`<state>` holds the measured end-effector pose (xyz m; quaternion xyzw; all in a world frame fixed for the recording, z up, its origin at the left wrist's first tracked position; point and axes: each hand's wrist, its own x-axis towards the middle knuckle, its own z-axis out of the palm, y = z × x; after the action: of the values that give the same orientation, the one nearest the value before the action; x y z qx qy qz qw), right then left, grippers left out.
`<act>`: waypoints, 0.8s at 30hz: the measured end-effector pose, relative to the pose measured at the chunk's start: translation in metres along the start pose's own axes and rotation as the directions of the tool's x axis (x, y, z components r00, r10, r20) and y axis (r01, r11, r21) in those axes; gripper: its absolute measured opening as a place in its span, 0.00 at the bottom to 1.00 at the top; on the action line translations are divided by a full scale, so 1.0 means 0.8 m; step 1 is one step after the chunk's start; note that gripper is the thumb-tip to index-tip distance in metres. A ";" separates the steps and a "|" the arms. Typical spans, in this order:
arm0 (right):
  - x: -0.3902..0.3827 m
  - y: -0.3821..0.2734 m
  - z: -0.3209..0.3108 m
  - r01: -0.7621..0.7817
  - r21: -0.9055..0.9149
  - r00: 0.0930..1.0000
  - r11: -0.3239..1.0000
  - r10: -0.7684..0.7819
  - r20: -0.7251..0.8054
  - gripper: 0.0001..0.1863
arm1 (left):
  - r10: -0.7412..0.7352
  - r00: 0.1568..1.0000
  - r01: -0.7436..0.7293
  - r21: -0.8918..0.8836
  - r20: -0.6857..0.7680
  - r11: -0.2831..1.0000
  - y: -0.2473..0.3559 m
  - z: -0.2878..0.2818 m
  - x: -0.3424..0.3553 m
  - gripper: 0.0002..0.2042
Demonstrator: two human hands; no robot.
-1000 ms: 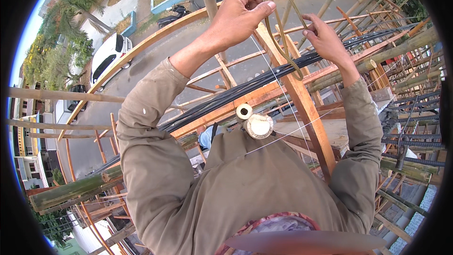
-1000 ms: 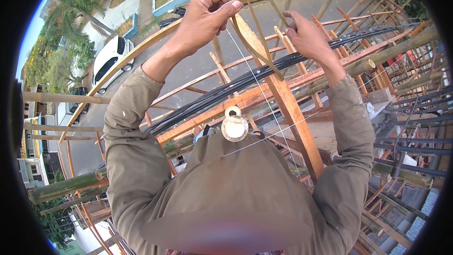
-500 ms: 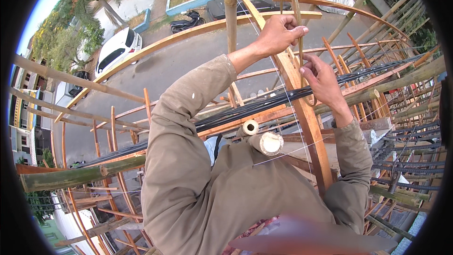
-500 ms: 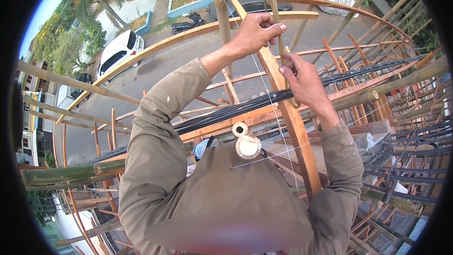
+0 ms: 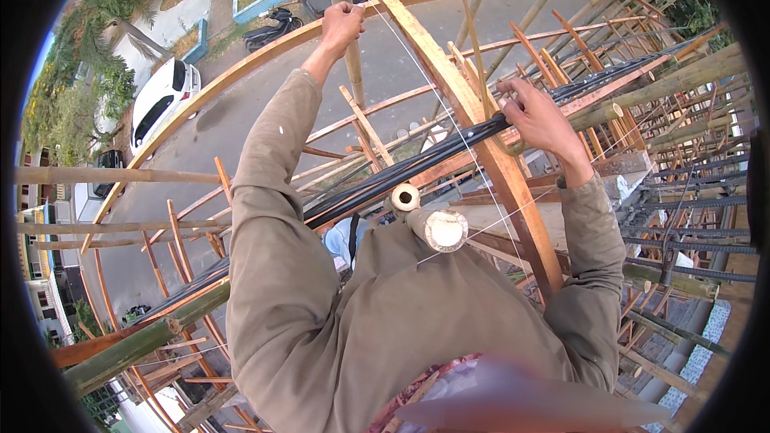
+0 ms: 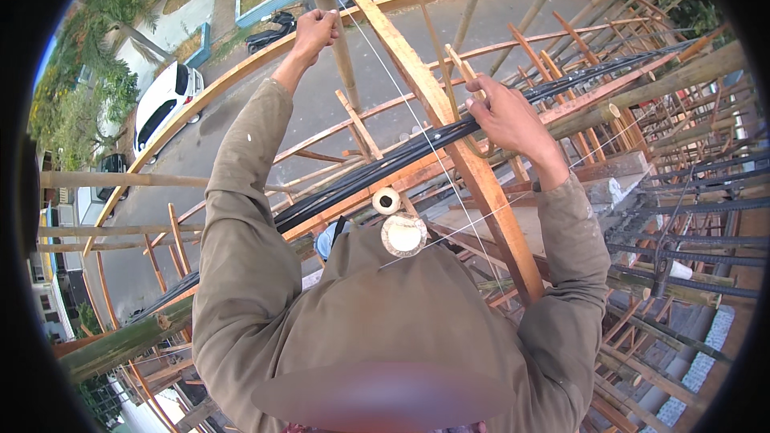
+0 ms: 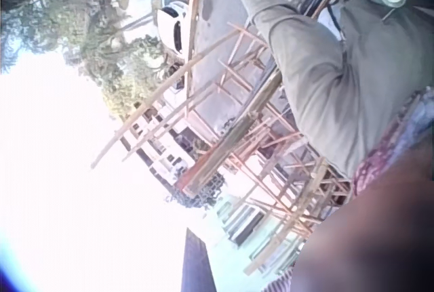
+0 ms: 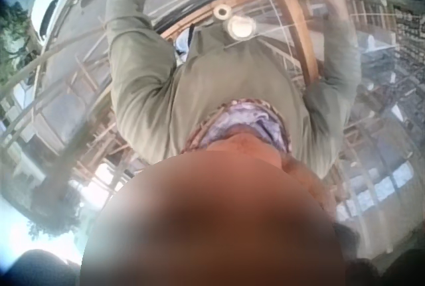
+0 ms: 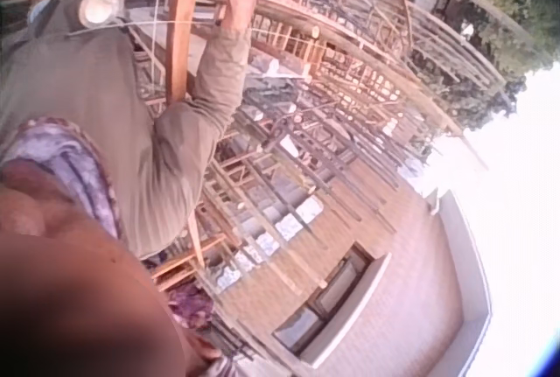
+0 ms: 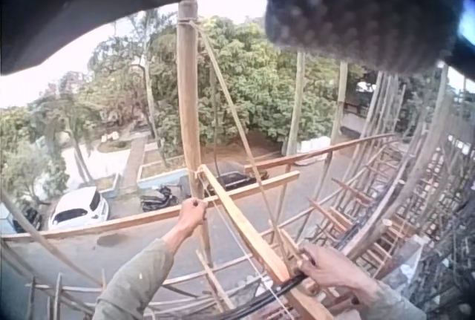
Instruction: The person climbs a bamboo scaffolding structure and ties a rope around a vertical bamboo pole using both hands. The person secures the rope by wrapping and knotting it to stabilize the structure.
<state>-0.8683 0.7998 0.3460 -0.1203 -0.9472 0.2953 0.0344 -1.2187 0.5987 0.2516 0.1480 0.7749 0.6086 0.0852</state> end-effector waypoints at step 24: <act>0.075 -0.150 0.038 0.471 0.092 0.867 0.877 -0.441 -0.232 0.06 | 0.251 0.866 -0.135 0.283 -0.432 0.950 0.006 -0.002 0.145 0.18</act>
<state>-0.9553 0.7026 0.3885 0.0806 -0.9159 0.3332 0.2087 -1.3281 0.6367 0.2621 0.0851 0.8224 0.5320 -0.1825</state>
